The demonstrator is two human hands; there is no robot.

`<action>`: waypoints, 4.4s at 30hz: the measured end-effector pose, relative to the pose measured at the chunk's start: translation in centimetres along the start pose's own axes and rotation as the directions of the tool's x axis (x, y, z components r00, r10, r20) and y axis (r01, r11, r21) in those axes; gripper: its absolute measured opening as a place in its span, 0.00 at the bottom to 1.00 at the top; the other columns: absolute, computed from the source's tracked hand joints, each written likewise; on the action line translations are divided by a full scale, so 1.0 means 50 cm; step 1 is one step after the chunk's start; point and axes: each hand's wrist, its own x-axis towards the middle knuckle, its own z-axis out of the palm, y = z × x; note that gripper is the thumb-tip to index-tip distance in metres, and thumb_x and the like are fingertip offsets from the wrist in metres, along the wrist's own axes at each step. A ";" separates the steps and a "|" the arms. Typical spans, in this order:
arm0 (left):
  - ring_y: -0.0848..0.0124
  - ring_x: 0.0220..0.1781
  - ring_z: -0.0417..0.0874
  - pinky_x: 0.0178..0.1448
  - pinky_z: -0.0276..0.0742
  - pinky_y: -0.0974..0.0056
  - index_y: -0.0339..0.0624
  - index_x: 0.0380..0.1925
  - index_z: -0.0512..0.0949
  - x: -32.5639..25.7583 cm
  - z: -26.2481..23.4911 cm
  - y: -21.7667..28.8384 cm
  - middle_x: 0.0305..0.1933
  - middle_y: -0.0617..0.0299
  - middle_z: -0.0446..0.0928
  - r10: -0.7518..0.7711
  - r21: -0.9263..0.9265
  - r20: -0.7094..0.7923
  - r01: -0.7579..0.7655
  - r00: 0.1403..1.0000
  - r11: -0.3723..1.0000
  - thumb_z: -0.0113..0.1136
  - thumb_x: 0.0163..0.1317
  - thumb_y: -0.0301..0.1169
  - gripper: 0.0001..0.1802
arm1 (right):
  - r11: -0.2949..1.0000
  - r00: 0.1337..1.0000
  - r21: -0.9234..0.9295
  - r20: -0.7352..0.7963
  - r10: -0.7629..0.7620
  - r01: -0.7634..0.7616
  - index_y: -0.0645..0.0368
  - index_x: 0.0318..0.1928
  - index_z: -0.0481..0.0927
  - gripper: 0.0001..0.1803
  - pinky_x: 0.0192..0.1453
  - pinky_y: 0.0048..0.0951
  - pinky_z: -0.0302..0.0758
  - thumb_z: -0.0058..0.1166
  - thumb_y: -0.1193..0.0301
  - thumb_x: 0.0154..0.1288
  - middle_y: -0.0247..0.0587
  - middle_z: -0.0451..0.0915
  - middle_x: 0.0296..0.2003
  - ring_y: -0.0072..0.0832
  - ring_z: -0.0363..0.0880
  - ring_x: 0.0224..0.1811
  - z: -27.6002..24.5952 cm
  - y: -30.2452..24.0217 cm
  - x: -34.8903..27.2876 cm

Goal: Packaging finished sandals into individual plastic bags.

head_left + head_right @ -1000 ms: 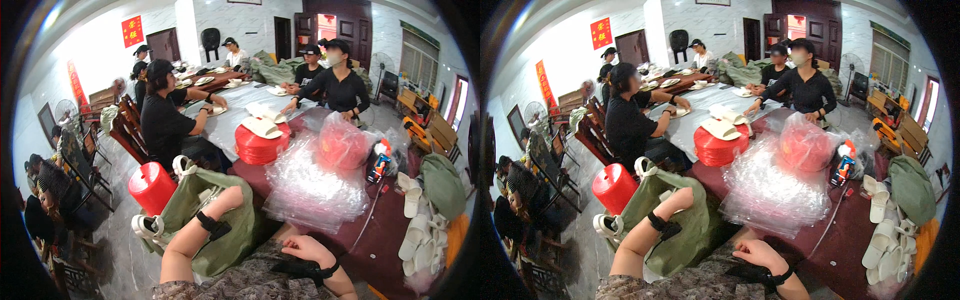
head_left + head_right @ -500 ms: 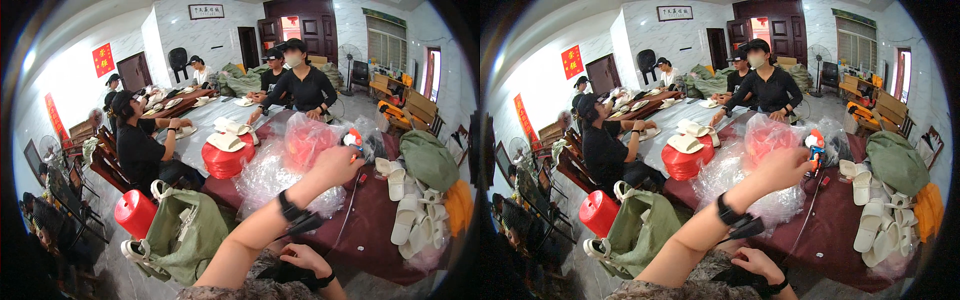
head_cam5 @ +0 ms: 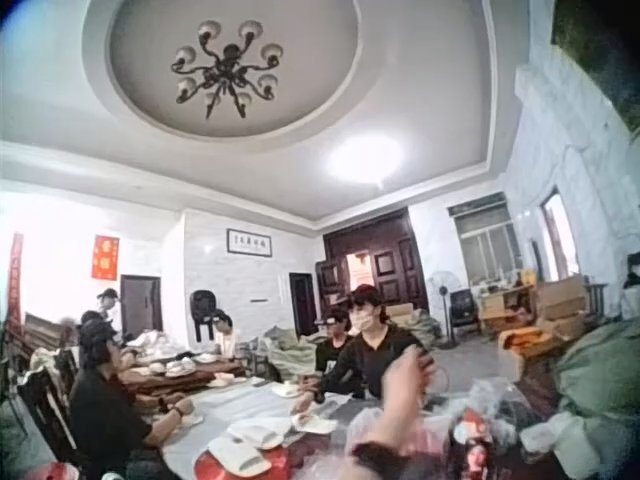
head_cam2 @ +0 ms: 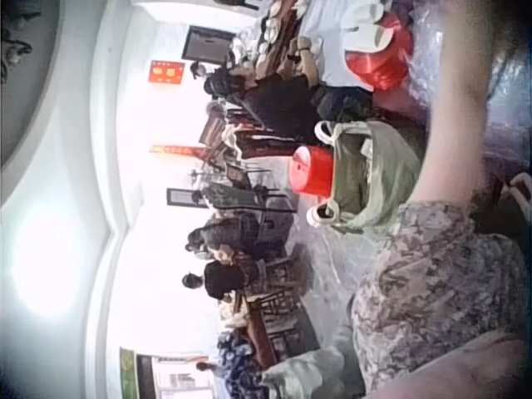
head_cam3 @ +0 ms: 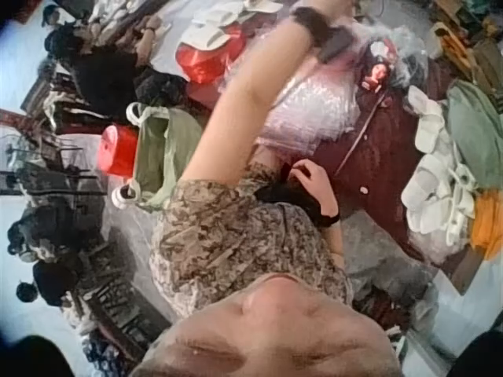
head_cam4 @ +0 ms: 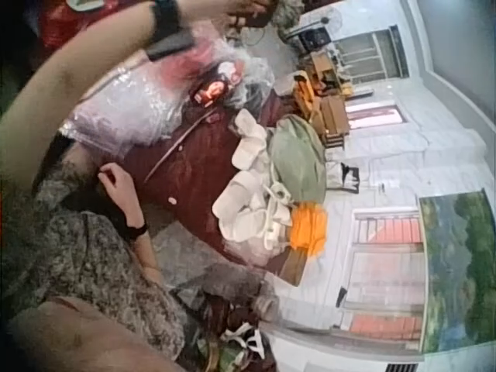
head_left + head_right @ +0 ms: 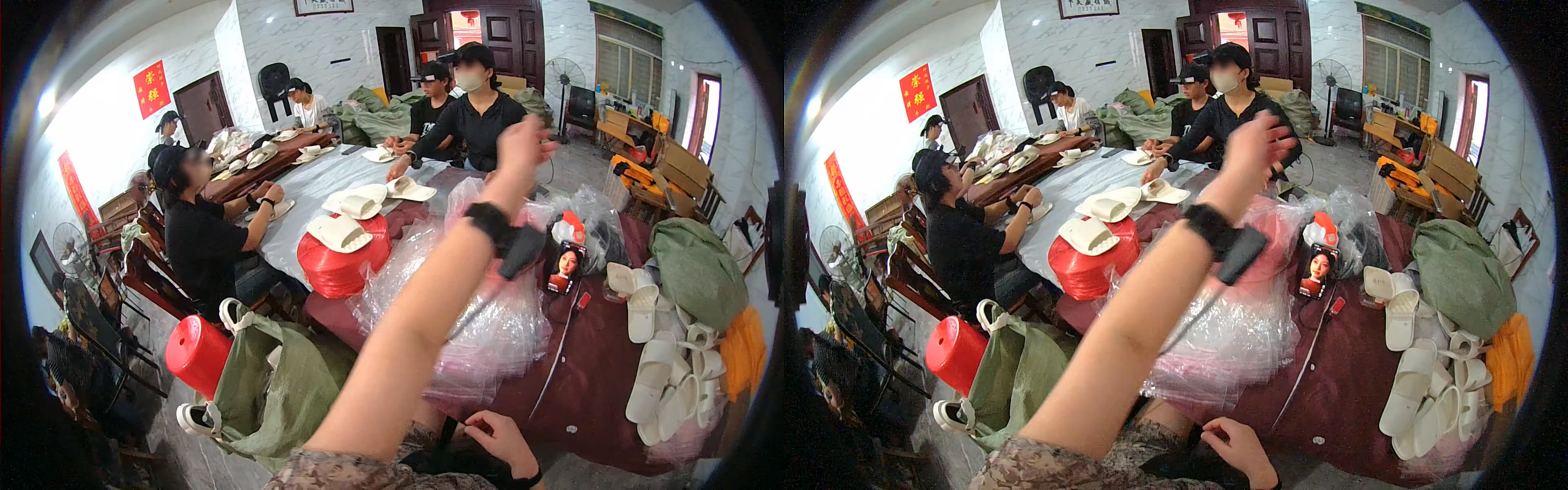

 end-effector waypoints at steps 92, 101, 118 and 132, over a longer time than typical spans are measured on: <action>0.47 0.45 0.85 0.47 0.80 0.51 0.49 0.76 0.51 -0.613 -0.478 -0.272 0.62 0.33 0.71 -0.188 0.972 0.062 -0.102 0.980 -0.211 0.55 0.61 0.32 0.43 | 0.652 0.768 -0.732 -0.528 -0.363 -0.195 0.75 0.60 0.64 0.47 0.47 0.47 0.79 0.58 0.41 0.61 0.65 0.76 0.50 0.53 0.80 0.48 -0.027 0.011 0.378; 0.41 0.44 0.84 0.49 0.81 0.47 0.45 0.74 0.56 -0.639 -0.486 -0.260 0.62 0.32 0.72 -0.149 0.986 0.099 -0.118 0.984 -0.119 0.52 0.65 0.33 0.36 | 0.672 0.842 -0.689 -0.508 -0.183 -0.270 0.66 0.45 0.79 0.28 0.43 0.46 0.80 0.58 0.49 0.63 0.56 0.83 0.38 0.47 0.84 0.39 -0.026 0.009 0.421; 0.41 0.75 0.60 0.75 0.61 0.45 0.50 0.69 0.66 -0.532 -0.547 -0.173 0.75 0.43 0.58 -0.263 0.872 0.314 -0.387 0.912 -0.300 0.66 0.58 0.32 0.37 | 0.560 0.783 -0.800 -0.484 -0.390 -0.215 0.64 0.42 0.81 0.18 0.44 0.52 0.77 0.55 0.60 0.65 0.56 0.84 0.36 0.53 0.82 0.39 -0.054 0.071 0.380; 0.43 0.65 0.73 0.64 0.73 0.48 0.57 0.57 0.80 -0.577 -0.632 -0.226 0.72 0.42 0.64 -0.122 0.956 0.167 -0.190 0.978 -0.221 0.62 0.60 0.36 0.22 | 0.788 0.820 -0.608 -0.495 -0.288 -0.091 0.62 0.38 0.79 0.10 0.38 0.51 0.75 0.56 0.68 0.60 0.54 0.81 0.30 0.53 0.80 0.34 -0.028 0.048 0.158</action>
